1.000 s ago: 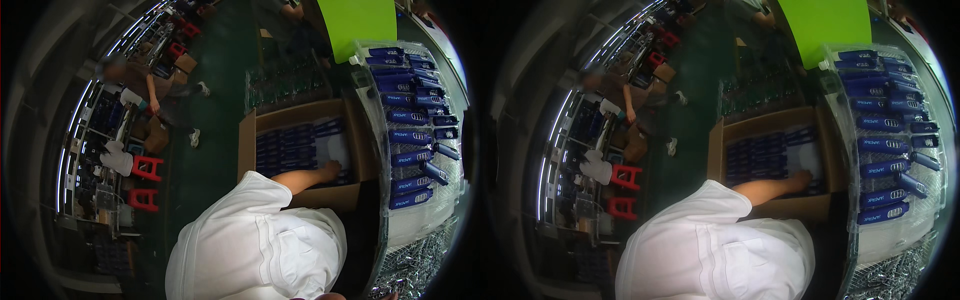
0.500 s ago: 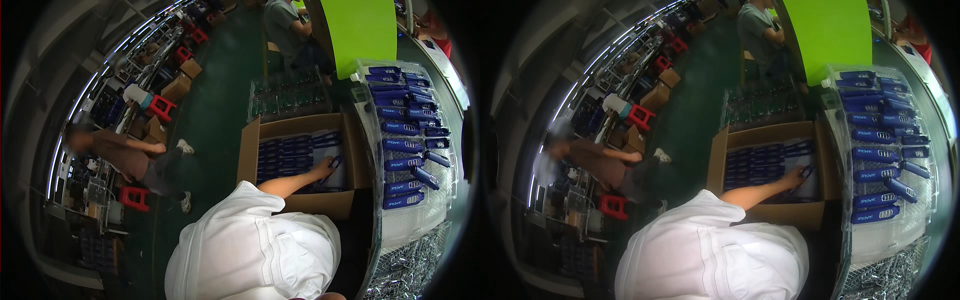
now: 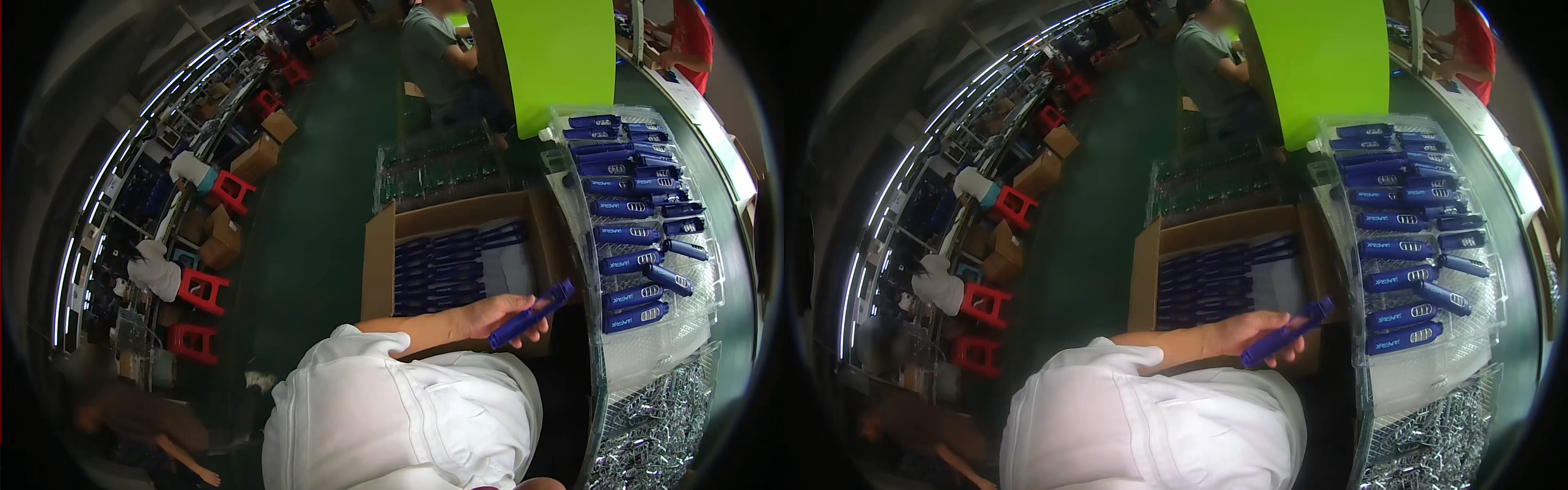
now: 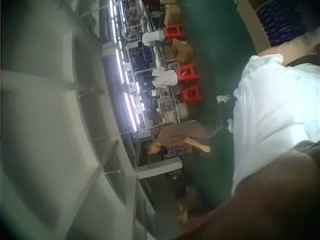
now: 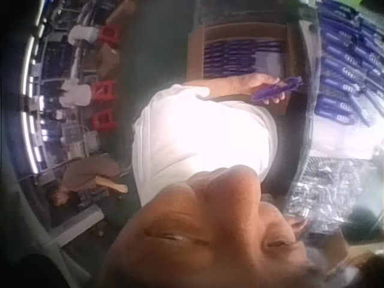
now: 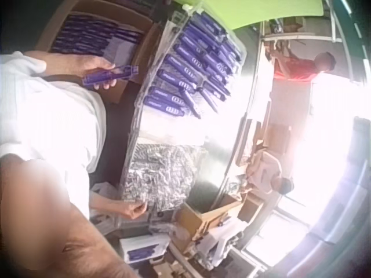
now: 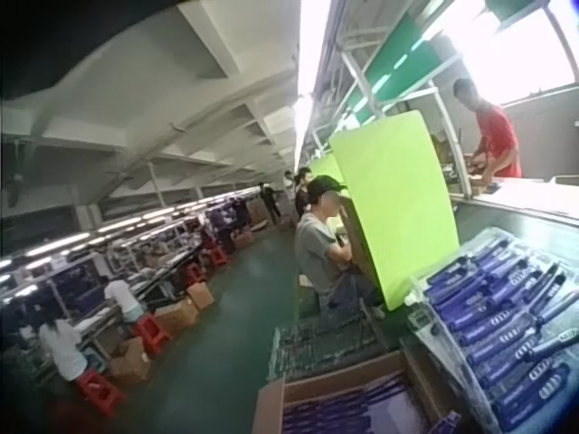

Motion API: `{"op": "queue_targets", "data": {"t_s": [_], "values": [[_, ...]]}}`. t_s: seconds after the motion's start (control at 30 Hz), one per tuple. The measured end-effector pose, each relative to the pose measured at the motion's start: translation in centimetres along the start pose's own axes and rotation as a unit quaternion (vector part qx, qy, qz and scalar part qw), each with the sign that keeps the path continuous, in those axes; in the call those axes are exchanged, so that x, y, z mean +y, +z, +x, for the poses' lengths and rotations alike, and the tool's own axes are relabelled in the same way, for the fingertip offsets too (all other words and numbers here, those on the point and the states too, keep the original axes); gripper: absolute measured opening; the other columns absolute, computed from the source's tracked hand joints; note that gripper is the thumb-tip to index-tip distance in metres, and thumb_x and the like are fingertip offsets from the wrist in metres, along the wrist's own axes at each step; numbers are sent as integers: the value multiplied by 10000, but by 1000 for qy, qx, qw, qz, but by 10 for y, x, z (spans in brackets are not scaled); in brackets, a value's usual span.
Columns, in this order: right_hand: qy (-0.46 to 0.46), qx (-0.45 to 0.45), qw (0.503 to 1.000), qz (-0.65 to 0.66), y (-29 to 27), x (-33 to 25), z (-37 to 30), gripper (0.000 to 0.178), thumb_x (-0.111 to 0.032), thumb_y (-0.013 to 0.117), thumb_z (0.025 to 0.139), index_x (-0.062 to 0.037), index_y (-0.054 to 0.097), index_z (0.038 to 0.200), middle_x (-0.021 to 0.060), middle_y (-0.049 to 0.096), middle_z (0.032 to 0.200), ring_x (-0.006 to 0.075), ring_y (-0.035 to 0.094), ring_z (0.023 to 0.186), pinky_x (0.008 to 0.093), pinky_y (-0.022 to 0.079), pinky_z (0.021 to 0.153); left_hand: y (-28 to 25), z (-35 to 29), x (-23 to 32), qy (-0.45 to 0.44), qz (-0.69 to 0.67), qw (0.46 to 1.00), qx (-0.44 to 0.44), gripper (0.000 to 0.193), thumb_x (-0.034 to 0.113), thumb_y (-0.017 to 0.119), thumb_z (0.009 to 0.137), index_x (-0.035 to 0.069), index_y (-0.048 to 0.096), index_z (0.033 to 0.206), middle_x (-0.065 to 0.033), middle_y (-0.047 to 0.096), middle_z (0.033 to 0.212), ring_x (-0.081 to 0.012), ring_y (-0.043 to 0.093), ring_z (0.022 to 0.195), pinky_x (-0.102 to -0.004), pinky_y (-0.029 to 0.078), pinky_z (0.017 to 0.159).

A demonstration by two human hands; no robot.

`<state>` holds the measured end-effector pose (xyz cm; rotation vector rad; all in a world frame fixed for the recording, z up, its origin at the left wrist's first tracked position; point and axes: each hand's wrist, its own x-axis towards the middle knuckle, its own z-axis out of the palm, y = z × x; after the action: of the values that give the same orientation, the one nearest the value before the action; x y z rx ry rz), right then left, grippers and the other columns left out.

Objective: Assembling small metal components into blue plastic electronic device housings and placing them into a box.

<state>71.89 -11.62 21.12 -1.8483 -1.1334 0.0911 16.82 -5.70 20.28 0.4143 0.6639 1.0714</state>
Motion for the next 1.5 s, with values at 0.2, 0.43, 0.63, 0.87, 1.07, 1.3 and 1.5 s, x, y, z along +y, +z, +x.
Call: {"op": "queue_targets", "data": {"t_s": [0.2,0.43,0.63,0.87,1.07,1.3,1.5], "values": [[57,60,986,145,-21,15,-57,314,-121,587,1059,24,662,1327,108,689,1220,189,644,1047,303,532,905,79,56,-64,-245,63,957,-141,513,407,413,1125,53,465,1491,-136,703,1192,-176,718,778,-288,590,592],[97,-16,931,352,26,-128,-73,245,105,724,882,45,688,1116,112,690,1077,103,638,866,214,500,775,143,84,-102,-287,99,906,-293,541,111,576,945,-33,474,1457,-171,672,1161,-193,733,815,-310,610,617],[83,-58,965,243,21,-131,-84,158,108,715,901,34,682,1037,66,666,1038,101,619,928,222,495,822,166,90,-122,-338,182,875,-297,476,61,501,959,-17,521,1428,-150,710,1105,-155,724,785,-280,582,645],[58,-60,987,135,24,-129,-73,103,74,720,913,20,687,995,86,659,1074,116,622,914,239,508,818,163,93,-138,-328,173,879,-301,465,54,470,996,5,494,1458,-168,707,1116,-149,700,776,-269,583,713],[77,19,972,223,43,-118,-88,296,104,689,923,-1,627,1192,86,661,1073,115,635,914,237,525,819,163,100,-143,-214,215,919,-251,464,74,652,1003,22,500,1438,-72,685,1096,-68,599,731,-230,524,665],[-46,4,987,155,65,-106,-99,278,136,718,843,-12,678,1075,128,668,994,220,676,829,307,555,715,165,107,-151,-95,237,941,-224,428,4,623,1008,5,493,1416,-70,631,1136,-89,591,739,-232,495,650],[-26,-49,993,100,48,-109,-108,239,-5,813,804,-35,607,922,90,653,859,248,681,741,340,557,644,161,117,-164,-14,322,910,-260,437,-43,657,974,-14,529,1392,-70,671,1069,-78,607,758,-219,513,626]]}}
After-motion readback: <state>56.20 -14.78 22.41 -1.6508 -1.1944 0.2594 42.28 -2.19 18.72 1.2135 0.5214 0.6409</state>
